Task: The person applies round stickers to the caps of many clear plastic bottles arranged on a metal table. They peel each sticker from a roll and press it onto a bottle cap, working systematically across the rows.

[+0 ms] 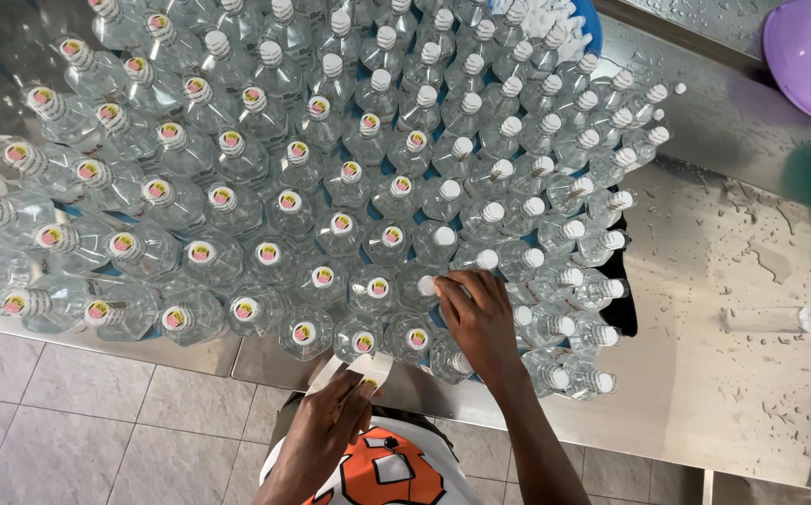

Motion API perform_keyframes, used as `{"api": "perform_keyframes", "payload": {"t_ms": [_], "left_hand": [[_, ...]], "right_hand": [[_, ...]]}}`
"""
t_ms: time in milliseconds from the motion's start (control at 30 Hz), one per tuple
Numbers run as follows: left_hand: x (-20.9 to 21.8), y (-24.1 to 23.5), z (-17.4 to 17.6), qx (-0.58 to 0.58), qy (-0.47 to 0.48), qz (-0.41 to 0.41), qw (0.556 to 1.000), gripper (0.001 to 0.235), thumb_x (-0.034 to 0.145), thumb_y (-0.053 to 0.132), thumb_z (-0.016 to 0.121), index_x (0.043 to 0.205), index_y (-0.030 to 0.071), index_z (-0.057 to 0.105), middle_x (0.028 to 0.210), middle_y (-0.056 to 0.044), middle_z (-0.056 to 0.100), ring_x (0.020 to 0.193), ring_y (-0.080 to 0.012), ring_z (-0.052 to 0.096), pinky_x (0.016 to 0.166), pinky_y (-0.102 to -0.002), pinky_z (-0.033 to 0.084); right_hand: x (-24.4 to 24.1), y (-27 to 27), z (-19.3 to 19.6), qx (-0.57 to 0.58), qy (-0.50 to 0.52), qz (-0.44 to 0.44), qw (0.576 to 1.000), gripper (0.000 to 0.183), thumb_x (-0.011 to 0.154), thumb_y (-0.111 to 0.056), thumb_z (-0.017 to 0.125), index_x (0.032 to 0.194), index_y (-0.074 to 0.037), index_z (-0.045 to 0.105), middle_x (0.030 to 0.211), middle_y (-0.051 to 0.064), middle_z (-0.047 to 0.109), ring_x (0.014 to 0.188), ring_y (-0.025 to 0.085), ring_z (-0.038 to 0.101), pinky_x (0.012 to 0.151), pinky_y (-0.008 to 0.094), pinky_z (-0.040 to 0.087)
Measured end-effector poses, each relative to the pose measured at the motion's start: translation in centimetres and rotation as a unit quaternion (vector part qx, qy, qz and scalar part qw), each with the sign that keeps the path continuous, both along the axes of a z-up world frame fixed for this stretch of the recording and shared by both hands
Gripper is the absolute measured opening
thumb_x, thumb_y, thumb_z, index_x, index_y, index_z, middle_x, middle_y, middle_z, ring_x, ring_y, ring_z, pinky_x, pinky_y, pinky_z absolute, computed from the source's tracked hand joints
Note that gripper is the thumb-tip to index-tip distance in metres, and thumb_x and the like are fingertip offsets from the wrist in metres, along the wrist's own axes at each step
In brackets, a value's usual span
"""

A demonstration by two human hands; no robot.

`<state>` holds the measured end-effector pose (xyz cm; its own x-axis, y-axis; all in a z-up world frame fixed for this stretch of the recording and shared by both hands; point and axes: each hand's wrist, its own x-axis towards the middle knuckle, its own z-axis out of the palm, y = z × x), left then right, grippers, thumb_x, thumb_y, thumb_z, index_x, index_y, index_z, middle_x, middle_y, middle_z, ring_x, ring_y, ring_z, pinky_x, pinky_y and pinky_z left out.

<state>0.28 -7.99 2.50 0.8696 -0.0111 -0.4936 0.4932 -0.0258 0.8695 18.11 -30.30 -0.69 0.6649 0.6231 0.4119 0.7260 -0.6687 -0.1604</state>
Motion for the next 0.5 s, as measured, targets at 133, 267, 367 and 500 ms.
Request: {"api": "perform_keyframes", "payload": {"t_ms": [133, 267, 367, 500], "left_hand": [[0.2, 0.4, 0.3, 0.005, -0.002, -0.007, 1.000, 0.033, 0.111, 0.034, 0.054, 0.103, 0.011, 0.076, 0.065, 0.002, 0.063, 0.058, -0.0110, 0.053, 0.062, -0.029, 0.048], [0.1, 0.6, 0.0, 0.018, -0.007, -0.011, 1.000, 0.033, 0.111, 0.036, 0.054, 0.104, 0.012, 0.076, 0.065, 0.002, 0.061, 0.058, -0.0106, 0.052, 0.063, -0.028, 0.047], [0.3, 0.7, 0.2, 0.022, -0.010, -0.017, 1.000, 0.032, 0.111, 0.036, 0.054, 0.103, 0.013, 0.075, 0.064, 0.001, 0.059, 0.058, -0.0107, 0.049, 0.063, -0.028, 0.045], [0.3, 1.0, 0.6, 0.030, -0.009, -0.024, 0.999, 0.033, 0.111, 0.036, 0.053, 0.100, 0.015, 0.076, 0.065, 0.002, 0.062, 0.058, -0.0104, 0.054, 0.063, -0.029, 0.047]], "right_hand": [[-0.1, 0.3, 0.5, 0.004, 0.009, 0.004, 1.000, 0.012, 0.104, -0.008, 0.076, 0.116, -0.008, 0.079, 0.111, 0.005, 0.070, 0.105, 0.027, 0.063, 0.091, 0.044, 0.051], [-0.1, 0.4, 0.7, 0.001, 0.056, -0.004, 0.998, 0.008, 0.104, -0.012, 0.076, 0.112, -0.009, 0.078, 0.111, 0.004, 0.069, 0.106, 0.026, 0.063, 0.095, 0.045, 0.050], [0.4, 0.4, 0.7, 0.023, 0.110, -0.011, 0.994, 0.007, 0.104, -0.015, 0.076, 0.109, -0.011, 0.078, 0.108, 0.002, 0.069, 0.105, 0.025, 0.062, 0.095, 0.043, 0.048], [1.4, 0.1, 1.0, 0.061, 0.268, -0.024, 0.961, 0.011, 0.099, -0.022, 0.081, 0.108, -0.016, 0.081, 0.104, 0.000, 0.069, 0.103, 0.022, 0.064, 0.094, 0.040, 0.045]]}}
